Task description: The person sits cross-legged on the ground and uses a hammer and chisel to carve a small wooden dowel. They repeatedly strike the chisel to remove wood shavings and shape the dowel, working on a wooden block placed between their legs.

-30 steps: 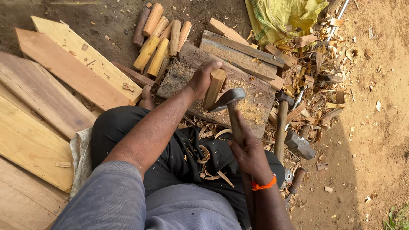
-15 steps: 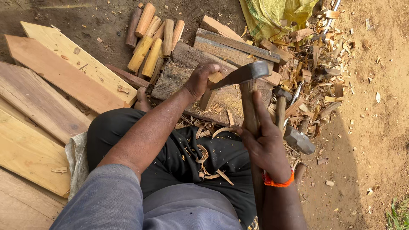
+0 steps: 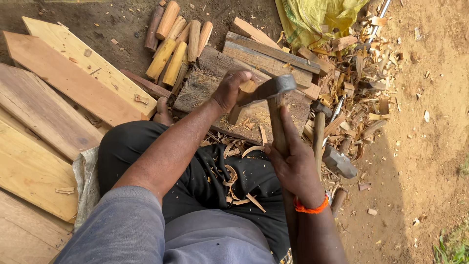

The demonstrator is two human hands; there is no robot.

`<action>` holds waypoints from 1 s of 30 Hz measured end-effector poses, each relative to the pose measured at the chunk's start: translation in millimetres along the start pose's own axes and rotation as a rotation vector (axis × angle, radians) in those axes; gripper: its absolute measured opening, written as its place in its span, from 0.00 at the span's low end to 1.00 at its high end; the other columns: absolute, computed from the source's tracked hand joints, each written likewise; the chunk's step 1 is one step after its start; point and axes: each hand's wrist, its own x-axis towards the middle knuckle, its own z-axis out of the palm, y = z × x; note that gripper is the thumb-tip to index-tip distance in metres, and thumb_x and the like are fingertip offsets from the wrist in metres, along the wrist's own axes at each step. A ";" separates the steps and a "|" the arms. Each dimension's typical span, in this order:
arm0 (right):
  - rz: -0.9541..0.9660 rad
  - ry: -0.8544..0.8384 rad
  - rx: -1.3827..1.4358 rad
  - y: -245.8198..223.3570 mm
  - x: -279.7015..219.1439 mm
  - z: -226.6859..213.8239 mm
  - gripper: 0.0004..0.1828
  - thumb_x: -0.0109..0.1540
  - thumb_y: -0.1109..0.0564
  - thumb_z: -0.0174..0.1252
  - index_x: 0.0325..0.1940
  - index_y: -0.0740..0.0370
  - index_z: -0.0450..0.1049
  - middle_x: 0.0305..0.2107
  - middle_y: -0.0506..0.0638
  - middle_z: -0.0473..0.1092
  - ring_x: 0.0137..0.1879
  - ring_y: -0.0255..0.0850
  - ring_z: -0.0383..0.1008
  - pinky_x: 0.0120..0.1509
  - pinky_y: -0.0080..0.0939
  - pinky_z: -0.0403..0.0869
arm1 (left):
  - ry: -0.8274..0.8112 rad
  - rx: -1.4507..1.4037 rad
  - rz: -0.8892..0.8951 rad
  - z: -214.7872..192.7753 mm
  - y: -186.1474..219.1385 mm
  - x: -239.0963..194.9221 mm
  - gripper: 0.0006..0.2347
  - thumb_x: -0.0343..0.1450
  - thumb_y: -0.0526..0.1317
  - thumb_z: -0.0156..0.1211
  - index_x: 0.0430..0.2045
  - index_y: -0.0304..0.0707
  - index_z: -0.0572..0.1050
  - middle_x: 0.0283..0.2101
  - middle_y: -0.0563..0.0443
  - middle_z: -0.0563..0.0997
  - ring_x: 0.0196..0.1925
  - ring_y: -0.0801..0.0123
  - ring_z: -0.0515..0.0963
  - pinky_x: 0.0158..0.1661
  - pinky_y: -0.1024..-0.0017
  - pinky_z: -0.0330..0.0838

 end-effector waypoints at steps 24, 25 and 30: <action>-0.112 0.304 0.275 -36.4 -39.7 -37.6 0.52 0.63 0.78 0.53 0.82 0.53 0.36 0.71 0.59 0.64 0.43 0.31 0.71 0.44 0.31 0.74 | -0.012 -0.039 -0.131 -5.6 -6.7 1.8 0.18 0.69 0.54 0.52 0.32 0.36 0.77 0.27 0.44 0.80 0.26 0.65 0.80 0.25 0.62 0.77; -0.118 0.270 0.284 -34.2 -33.3 -28.2 0.51 0.62 0.77 0.52 0.82 0.53 0.37 0.70 0.60 0.64 0.43 0.31 0.71 0.44 0.30 0.74 | -0.022 -0.031 -0.089 -5.5 -8.6 1.2 0.18 0.70 0.54 0.52 0.32 0.35 0.77 0.29 0.44 0.80 0.29 0.65 0.81 0.29 0.63 0.78; 0.017 -0.051 -0.039 14.2 -9.4 26.5 0.46 0.59 0.75 0.59 0.79 0.64 0.50 0.69 0.61 0.64 0.70 0.48 0.68 0.69 0.43 0.68 | 0.047 -0.069 -0.027 -3.7 -8.4 5.2 0.16 0.71 0.51 0.52 0.33 0.34 0.76 0.30 0.45 0.80 0.33 0.65 0.81 0.36 0.63 0.78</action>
